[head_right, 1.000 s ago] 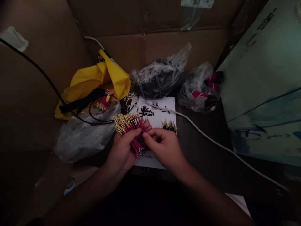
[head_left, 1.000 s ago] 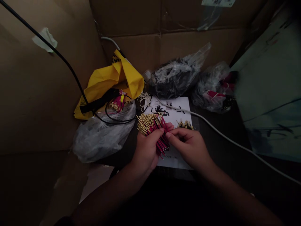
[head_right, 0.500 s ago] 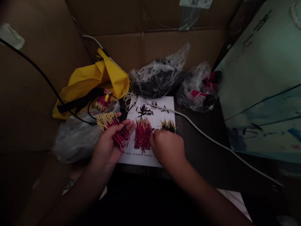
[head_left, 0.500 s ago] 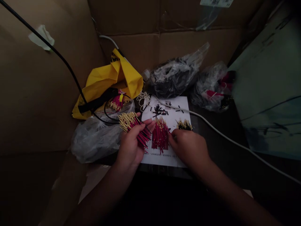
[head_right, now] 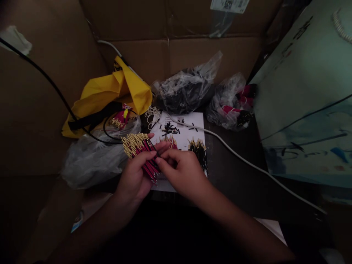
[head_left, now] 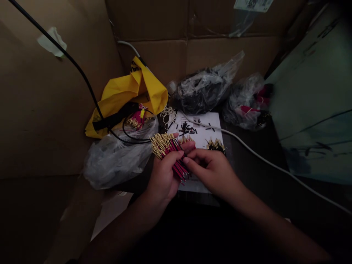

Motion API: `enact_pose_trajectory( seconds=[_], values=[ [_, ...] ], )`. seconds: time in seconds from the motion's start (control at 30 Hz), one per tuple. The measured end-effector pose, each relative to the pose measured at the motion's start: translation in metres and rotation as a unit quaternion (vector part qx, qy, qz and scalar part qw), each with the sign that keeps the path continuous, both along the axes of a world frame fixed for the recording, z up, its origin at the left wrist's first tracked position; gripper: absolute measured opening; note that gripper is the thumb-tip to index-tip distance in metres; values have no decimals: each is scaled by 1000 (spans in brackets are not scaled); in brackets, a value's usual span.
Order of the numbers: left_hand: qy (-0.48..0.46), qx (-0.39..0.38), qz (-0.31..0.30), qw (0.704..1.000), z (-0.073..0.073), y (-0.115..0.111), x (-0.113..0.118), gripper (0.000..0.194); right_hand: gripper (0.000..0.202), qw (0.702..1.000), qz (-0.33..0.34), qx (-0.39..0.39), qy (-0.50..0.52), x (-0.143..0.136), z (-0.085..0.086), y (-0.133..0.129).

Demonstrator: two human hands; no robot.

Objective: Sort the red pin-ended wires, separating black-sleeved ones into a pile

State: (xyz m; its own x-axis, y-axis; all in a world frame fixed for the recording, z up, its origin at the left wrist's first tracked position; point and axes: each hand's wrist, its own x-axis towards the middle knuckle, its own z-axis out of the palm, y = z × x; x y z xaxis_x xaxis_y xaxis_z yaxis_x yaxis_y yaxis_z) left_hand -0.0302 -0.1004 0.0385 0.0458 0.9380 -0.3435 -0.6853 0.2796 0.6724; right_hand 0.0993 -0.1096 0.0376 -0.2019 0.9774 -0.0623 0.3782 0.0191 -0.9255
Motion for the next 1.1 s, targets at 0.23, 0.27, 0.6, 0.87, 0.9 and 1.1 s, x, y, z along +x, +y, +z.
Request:
enact_pose_trajectory(
  seconds=[0.23, 0.27, 0.6, 0.87, 0.9, 1.1],
  values=[
    [-6, -3, -21, 1000, -1, -3, 5, 64, 25, 992, -41, -67, 96, 5, 0, -1],
    [-4, -5, -22, 1000, -2, -3, 5, 62, 24, 991, -45, -66, 106, 6, 0, -2],
    [-22, -66, -8, 998, -4, 3, 8, 32, 21, 997, -70, 25, -16, 5, -10, -5],
    [-25, -80, 32, 996, -2, 7, 11, 54, 17, 980, -78, 131, -129, 8, -10, -5],
    [-31, -73, 35, 996, -2, 7, 12, 57, 17, 982, -73, 120, -125, 8, -9, -5],
    [-60, -31, 34, 997, 0, 11, 13, 60, 21, 998, -33, 18, -44, 14, -8, -2]
  ],
)
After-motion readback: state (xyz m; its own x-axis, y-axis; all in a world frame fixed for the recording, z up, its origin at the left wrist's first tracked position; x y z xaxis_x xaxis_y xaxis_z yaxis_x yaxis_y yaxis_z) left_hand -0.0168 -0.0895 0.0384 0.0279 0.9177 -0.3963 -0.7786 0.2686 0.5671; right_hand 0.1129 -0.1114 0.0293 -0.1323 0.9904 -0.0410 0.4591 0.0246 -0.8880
